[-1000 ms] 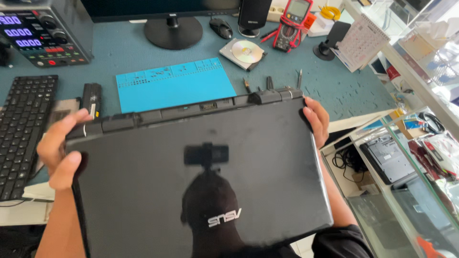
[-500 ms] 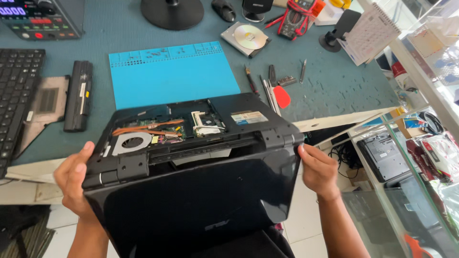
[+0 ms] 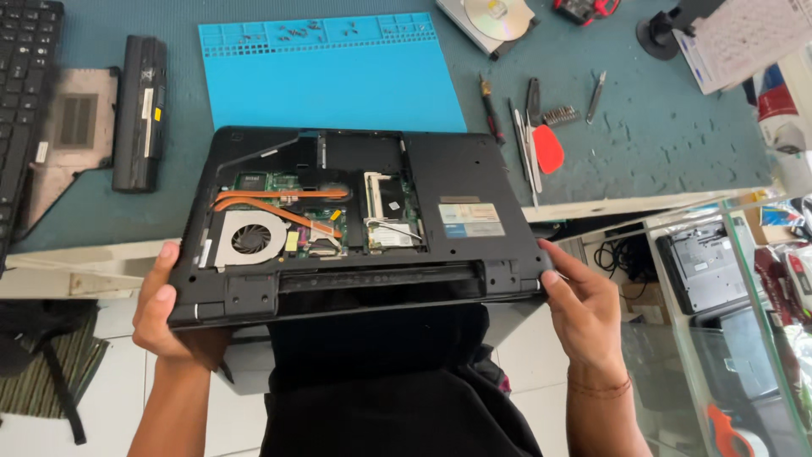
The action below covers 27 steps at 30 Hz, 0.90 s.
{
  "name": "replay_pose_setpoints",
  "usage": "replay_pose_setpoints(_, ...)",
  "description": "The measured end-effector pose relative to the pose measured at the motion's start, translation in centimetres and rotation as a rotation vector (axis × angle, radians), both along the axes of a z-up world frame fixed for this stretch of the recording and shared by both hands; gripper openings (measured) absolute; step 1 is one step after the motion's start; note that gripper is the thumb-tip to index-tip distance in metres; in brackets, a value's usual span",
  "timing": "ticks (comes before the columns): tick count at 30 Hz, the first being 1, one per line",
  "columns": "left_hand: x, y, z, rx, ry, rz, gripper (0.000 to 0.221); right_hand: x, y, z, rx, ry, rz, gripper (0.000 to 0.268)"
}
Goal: The person disassembles the top casing of a laptop, disconnects internal ribbon cables by hand and with a small pry tool, flips the laptop over, and uses a screwdriver to remove screws from the bottom chassis.
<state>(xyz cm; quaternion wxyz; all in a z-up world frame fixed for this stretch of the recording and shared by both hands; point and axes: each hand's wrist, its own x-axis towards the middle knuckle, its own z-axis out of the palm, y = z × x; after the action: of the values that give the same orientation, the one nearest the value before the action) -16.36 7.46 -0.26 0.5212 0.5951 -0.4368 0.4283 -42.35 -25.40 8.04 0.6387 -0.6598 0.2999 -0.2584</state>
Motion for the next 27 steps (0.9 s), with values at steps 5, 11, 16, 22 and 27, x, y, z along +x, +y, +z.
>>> replay_pose_setpoints(5,2.0,0.5,-1.1,0.136,-0.073,0.071,0.029,3.1,-1.8,-1.5,0.055,-0.049,-0.027,0.047)
replay_pose_setpoints(11,3.1,2.0,-1.6,0.397,-0.111,0.049,0.034,5.7,-4.4,-4.2,0.017,-0.061,0.022,0.044)
replay_pose_setpoints(16,2.9,2.6,-1.7,0.508,-0.074,-0.018,0.036,6.4,-3.7,-2.3,-0.456,0.255,0.095,0.047)
replay_pose_setpoints(22,2.2,4.9,-2.2,0.652,0.027,-0.054,0.036,6.5,-3.4,-1.7,-0.590,0.381,0.075,0.047)
replay_pose_setpoints(27,2.6,4.9,-0.9,0.781,0.111,-0.099,0.040,6.8,-3.9,-2.6,-0.563,0.421,0.069,0.045)
